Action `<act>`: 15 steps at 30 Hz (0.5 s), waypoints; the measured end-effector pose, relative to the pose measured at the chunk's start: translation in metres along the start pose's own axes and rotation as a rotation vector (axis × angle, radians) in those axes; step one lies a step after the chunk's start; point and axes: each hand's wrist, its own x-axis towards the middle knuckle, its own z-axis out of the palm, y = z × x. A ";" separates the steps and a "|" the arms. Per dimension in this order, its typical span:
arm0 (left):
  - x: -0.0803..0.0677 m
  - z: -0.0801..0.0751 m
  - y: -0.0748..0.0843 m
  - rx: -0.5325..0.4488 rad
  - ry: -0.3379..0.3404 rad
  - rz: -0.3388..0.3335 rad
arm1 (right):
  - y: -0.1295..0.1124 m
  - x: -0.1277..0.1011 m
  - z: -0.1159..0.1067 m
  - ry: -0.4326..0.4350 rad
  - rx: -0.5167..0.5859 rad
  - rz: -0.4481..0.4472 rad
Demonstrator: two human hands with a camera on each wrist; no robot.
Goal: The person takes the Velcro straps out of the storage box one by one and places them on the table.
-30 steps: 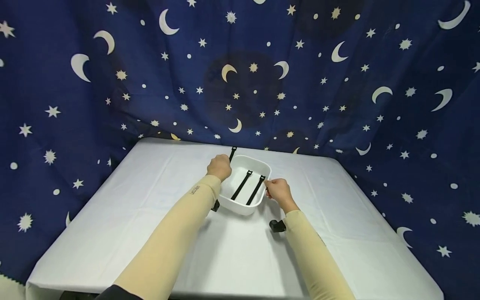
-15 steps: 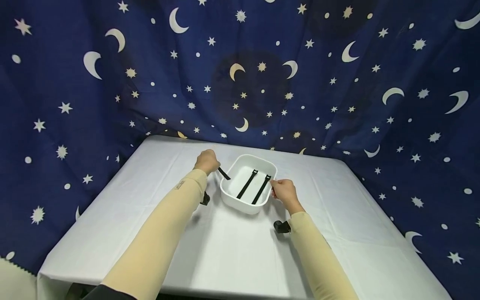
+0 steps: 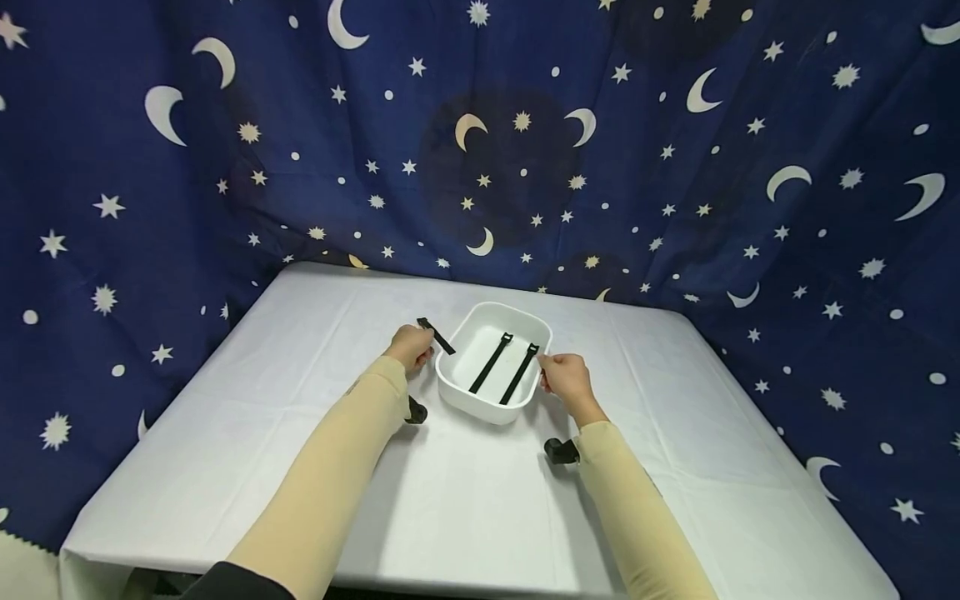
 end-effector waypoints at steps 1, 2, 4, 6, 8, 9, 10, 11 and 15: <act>0.001 0.000 -0.001 -0.068 -0.014 -0.007 | -0.001 0.000 0.001 0.004 -0.002 -0.003; 0.001 0.000 -0.002 -0.134 -0.026 -0.013 | -0.001 -0.001 0.001 0.007 -0.007 -0.007; 0.002 -0.002 -0.003 -0.223 -0.046 -0.024 | -0.002 -0.002 0.003 0.011 -0.017 -0.013; 0.002 -0.006 -0.003 -0.254 -0.053 -0.022 | -0.004 -0.002 0.003 0.014 -0.018 -0.017; 0.003 -0.011 -0.005 -0.211 -0.038 -0.005 | -0.005 -0.003 0.003 0.009 -0.022 -0.019; 0.004 -0.015 -0.007 -0.145 -0.022 0.009 | -0.006 -0.003 0.003 0.004 -0.025 -0.018; 0.005 -0.019 -0.009 -0.062 -0.009 0.023 | -0.006 -0.002 0.002 -0.002 -0.027 -0.018; 0.005 -0.023 -0.011 0.041 0.000 0.039 | -0.006 -0.003 0.001 -0.009 -0.029 -0.017; 0.005 -0.033 -0.019 0.488 -0.001 0.097 | -0.005 -0.001 -0.006 -0.055 -0.013 -0.010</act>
